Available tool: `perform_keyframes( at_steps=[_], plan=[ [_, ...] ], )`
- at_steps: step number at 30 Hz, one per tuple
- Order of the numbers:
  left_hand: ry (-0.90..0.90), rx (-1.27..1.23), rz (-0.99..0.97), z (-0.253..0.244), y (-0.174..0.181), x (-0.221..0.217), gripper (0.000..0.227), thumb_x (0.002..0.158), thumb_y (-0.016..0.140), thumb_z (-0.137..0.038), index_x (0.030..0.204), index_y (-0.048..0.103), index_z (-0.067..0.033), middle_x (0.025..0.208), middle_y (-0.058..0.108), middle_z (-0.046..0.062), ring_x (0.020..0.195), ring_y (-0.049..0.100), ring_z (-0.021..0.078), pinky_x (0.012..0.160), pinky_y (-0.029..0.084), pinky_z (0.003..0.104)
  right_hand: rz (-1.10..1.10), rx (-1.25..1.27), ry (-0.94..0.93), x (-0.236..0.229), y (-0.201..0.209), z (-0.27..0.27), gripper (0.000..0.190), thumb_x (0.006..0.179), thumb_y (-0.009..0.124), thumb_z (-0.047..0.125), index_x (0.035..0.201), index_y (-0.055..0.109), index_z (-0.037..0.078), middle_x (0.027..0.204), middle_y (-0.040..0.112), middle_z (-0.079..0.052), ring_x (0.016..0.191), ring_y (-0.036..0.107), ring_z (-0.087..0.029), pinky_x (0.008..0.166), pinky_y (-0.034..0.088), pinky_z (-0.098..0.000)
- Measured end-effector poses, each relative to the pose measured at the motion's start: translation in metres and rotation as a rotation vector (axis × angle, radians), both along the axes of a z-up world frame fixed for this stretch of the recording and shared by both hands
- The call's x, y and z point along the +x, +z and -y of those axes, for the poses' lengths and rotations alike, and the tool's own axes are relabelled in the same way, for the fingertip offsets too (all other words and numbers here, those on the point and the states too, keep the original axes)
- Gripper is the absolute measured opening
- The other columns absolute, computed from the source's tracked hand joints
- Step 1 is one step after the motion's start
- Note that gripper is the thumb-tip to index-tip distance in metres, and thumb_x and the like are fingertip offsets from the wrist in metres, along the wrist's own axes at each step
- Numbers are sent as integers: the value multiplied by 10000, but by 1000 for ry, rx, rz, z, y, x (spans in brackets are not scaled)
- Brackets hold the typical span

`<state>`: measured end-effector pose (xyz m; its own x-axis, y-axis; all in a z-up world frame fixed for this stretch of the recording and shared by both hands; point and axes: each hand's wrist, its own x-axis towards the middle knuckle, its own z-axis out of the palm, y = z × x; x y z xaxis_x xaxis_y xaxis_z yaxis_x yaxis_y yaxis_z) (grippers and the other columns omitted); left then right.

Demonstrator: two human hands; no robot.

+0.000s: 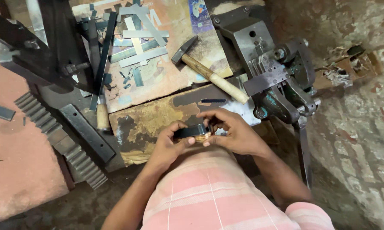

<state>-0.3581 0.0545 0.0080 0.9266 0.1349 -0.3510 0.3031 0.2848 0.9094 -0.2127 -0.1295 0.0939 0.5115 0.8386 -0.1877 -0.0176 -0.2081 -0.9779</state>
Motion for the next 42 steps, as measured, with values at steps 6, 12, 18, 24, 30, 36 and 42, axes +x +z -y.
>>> perform_keyframes(
  at_steps=[6, 12, 18, 24, 30, 36, 42],
  plan=[
    [-8, 203, 44, 5, 0, -3, 459, 791, 818, -38, 1201, 612, -35, 1127, 671, 71, 1061, 634, 155, 948, 521, 309, 113, -108, -39, 1, -15, 8, 581, 766, 837, -18, 1315, 653, 16, 1122, 685, -53, 969, 664, -108, 865, 581, -262],
    [16, 418, 189, -7, 8, -7, 458, 816, 776, -29, 1260, 662, -27, 1172, 701, 111, 1094, 677, 207, 972, 537, 333, -132, -85, -104, -3, -32, 14, 534, 787, 806, -72, 1298, 650, -43, 1129, 679, -61, 947, 646, -104, 850, 570, -273],
    [58, 344, 148, -2, 6, -12, 427, 831, 783, -50, 1252, 718, -26, 1076, 709, 103, 1027, 659, 207, 940, 516, 333, -422, -26, -48, 2, -33, 8, 655, 755, 777, -120, 1365, 559, -24, 1142, 687, -42, 1015, 657, -94, 901, 576, -267],
    [121, 568, 192, 0, 11, -16, 428, 798, 785, -52, 1224, 751, -30, 1016, 696, 94, 1021, 611, 223, 914, 490, 332, -297, -180, -70, -2, -26, 3, 573, 748, 768, -124, 1288, 606, -22, 1068, 666, -32, 943, 648, -89, 844, 591, -269],
    [168, 429, 216, 5, 4, -20, 382, 804, 789, -57, 1180, 736, -8, 1071, 674, 103, 1054, 619, 227, 947, 485, 325, -224, -160, 24, 1, -21, 3, 606, 706, 853, -109, 1263, 625, -34, 1013, 620, -24, 919, 591, -74, 815, 530, -235],
    [141, 333, 191, -2, 9, -18, 486, 822, 784, -33, 1288, 650, 9, 1158, 650, 112, 1120, 633, 220, 1002, 487, 318, -58, -154, -71, 1, -33, -1, 481, 838, 801, -56, 1293, 649, -30, 1043, 646, -37, 934, 598, -87, 843, 555, -242],
    [246, -283, 31, -21, 4, -41, 581, 826, 757, -44, 1373, 573, 19, 1236, 675, 108, 1114, 660, 192, 981, 572, 336, -412, 32, -172, 15, -38, 20, 477, 837, 755, -26, 1294, 619, -14, 1067, 688, -53, 968, 677, -96, 860, 586, -257]
  ],
)
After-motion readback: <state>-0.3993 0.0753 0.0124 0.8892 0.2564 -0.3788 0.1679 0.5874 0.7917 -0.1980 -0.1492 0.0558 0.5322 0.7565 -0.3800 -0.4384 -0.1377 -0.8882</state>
